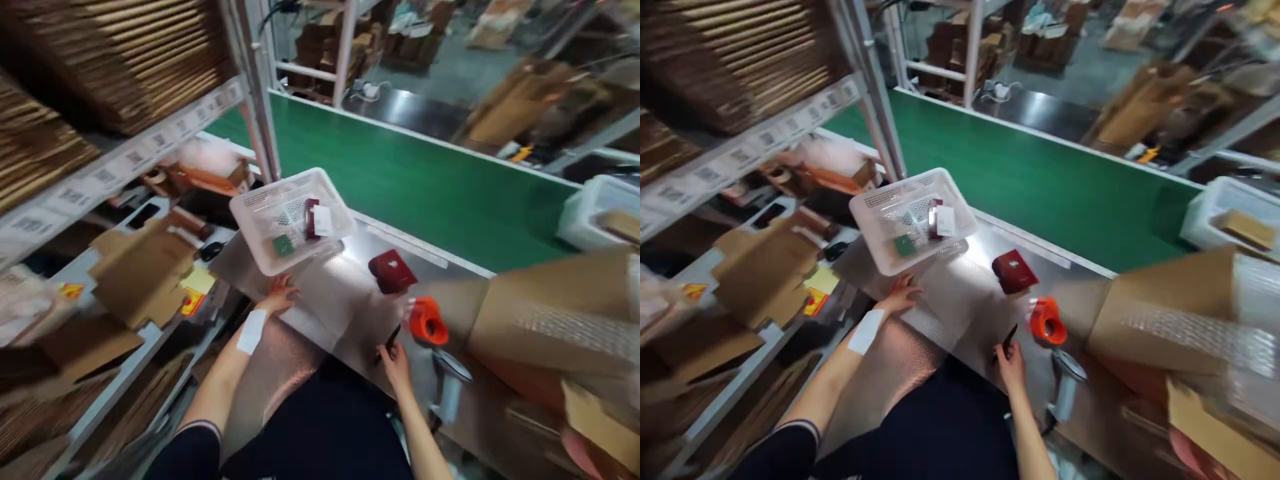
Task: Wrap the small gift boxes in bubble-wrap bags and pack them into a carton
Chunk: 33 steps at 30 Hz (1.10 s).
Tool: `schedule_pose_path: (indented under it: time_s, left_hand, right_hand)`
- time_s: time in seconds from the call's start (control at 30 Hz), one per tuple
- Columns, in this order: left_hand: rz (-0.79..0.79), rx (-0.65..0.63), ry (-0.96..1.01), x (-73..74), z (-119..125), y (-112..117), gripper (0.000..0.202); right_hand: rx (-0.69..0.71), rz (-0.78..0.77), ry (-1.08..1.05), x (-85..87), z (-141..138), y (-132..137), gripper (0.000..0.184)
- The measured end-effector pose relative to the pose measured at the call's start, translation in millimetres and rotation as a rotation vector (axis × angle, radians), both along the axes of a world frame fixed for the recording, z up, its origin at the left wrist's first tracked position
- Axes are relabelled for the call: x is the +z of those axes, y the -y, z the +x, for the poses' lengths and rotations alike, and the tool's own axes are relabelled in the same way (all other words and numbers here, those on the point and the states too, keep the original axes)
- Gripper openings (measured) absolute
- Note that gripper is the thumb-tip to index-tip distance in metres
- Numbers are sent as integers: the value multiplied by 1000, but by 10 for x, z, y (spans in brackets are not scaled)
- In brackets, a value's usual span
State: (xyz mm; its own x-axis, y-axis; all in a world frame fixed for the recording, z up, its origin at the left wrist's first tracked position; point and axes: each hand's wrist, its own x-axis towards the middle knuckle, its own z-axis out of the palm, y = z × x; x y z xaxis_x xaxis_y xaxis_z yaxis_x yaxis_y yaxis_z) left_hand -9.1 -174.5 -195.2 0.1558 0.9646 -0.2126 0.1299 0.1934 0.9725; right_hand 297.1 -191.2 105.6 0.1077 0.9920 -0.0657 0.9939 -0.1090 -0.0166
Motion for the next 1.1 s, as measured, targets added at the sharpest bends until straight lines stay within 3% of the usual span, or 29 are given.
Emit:
schedule_pose_path:
  time_s: [0.1,0.23,0.33,0.43,0.83,0.97,1.1]
  left_hand:
    - [-17,-35,45,-36,-42,-28,53]
    - [14,-39,47,-53,-60,-20,50]
    - [39,-29,40,-57,-52,-23,49]
    - [31,-29,28,-70,-34,-42,50]
    - [-28,-67,6,-60,-66,-25,51]
    - [-51,-97,11,-39,-93,-43,50]
    - [-67,-108,-10,-30,-95,-60,50]
  right_hand:
    - [195,-271,35,-334,-364,25,45]
    - [435,-596,413,-873,-1123,-52,43]
    - [535,-677,519,-1196,-1538,-183,52]
    - [568,-696,573,-1372,-1716,-261,55]
    - [580,-728,607,-1672,-1749,-280,62]
    - [567,-726,591,-1574,-1581,-245,64]
    - [523,-747,609,-1283,-1311,-122,65]
